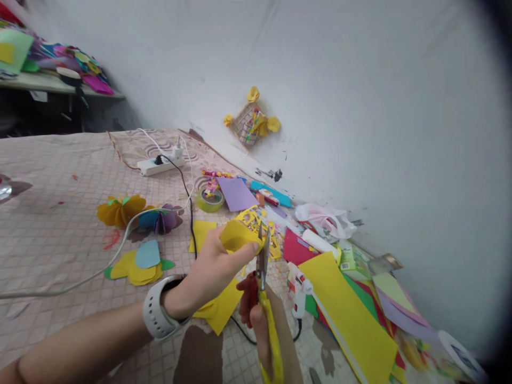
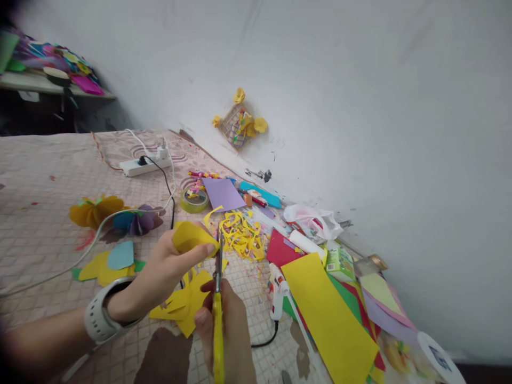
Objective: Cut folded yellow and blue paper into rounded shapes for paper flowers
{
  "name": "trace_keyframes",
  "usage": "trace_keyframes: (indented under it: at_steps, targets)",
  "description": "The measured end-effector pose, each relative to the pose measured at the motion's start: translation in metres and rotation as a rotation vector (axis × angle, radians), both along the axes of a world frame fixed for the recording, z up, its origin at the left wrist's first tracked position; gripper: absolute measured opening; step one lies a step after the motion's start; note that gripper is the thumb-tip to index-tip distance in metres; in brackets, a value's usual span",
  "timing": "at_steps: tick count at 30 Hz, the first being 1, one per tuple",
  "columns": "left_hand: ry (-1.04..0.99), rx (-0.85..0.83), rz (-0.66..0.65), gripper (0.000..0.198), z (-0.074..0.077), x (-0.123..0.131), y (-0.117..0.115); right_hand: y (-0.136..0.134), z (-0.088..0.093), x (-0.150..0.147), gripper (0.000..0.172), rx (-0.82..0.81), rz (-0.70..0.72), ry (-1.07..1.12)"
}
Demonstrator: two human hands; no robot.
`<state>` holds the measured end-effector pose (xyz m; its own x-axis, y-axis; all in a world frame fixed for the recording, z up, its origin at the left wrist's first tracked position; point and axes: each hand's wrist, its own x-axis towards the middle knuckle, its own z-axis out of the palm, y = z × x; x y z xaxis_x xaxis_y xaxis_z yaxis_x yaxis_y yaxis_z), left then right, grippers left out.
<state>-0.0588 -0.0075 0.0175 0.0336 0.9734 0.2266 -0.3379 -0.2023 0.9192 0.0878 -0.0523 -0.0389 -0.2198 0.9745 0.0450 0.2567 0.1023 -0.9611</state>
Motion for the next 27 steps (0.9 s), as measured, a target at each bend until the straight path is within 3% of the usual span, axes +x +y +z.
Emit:
trace_keyframes:
  at_steps: [7, 19, 27]
  targets:
    - [-0.003, 0.005, 0.026, 0.022, 0.0017, 0.001, -0.0007, -0.0025, 0.0054, 0.0026, 0.056, 0.056, 0.008, -0.076]
    - [-0.002, 0.032, 0.03, 0.02, 0.0003, 0.0012, -0.0004, -0.0019, 0.0009, 0.0033, 0.063, 0.126, 0.009, -0.124]
    - [-0.013, 0.05, 0.017, 0.018, -0.0023, 0.0019, 0.0001, -0.0003, -0.0014, 0.0047, 0.059, 0.149, 0.012, -0.143]
